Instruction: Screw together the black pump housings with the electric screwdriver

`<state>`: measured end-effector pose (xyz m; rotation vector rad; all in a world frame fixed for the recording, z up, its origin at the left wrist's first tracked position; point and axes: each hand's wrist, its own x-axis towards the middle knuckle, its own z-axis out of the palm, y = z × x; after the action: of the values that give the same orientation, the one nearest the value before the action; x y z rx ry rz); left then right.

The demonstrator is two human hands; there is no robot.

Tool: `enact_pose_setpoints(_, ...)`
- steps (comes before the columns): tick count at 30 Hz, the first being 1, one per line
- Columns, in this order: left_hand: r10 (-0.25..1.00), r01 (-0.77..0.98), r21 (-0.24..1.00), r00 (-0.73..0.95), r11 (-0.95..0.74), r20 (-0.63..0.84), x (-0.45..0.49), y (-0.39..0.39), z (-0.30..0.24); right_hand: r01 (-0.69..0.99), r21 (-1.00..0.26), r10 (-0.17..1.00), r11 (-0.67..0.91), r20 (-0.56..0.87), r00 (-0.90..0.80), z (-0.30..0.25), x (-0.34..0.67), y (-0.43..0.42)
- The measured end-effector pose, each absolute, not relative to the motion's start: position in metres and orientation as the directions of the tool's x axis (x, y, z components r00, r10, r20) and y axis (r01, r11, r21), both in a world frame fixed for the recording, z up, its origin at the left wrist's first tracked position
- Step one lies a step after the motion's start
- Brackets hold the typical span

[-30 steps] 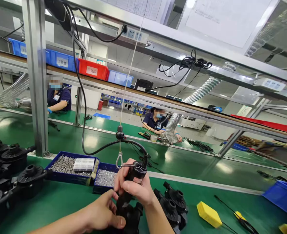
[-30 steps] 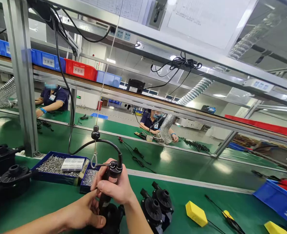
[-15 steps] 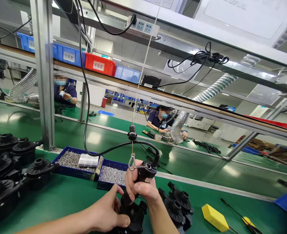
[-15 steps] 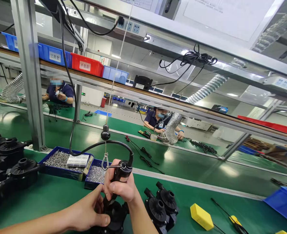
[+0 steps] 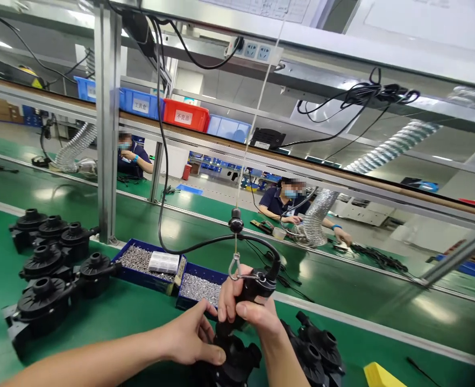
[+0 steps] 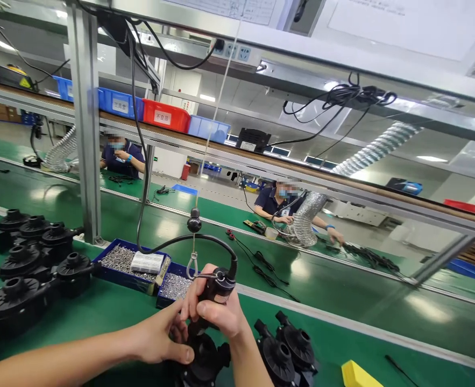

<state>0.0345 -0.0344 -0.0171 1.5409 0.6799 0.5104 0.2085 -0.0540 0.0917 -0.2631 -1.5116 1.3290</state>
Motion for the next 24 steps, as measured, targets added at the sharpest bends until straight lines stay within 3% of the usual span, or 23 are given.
enact_pose_setpoints(2,0.728,0.255,0.951,0.684,-0.175,-0.049,0.024,-0.028,-0.003,-0.406,-0.831,0.737,0.379,0.537,-0.411,0.095,0.213,-0.056)
enact_pose_setpoints(5,0.751,0.538,0.688,0.660,-0.488,0.016,0.008,-0.019,0.011,-0.310,-0.866,0.780,0.393,0.492,-0.386,0.099,0.218,-0.058)
enact_pose_setpoints(8,0.748,0.696,0.465,0.656,-0.548,-0.101,0.001,-0.016,0.009,-0.229,-0.892,0.808,0.390,0.451,-0.379,0.104,0.219,-0.061)
enact_pose_setpoints(12,0.773,0.757,0.431,0.606,-0.491,-0.185,0.005,-0.022,-0.005,-0.173,-0.902,0.820,0.396,0.432,-0.376,0.108,0.217,-0.064)
enact_pose_setpoints(24,0.772,0.759,0.387,0.615,-0.524,-0.162,0.017,-0.033,-0.020,0.104,-0.930,0.924,0.351,0.326,-0.202,0.123,0.211,-0.071)
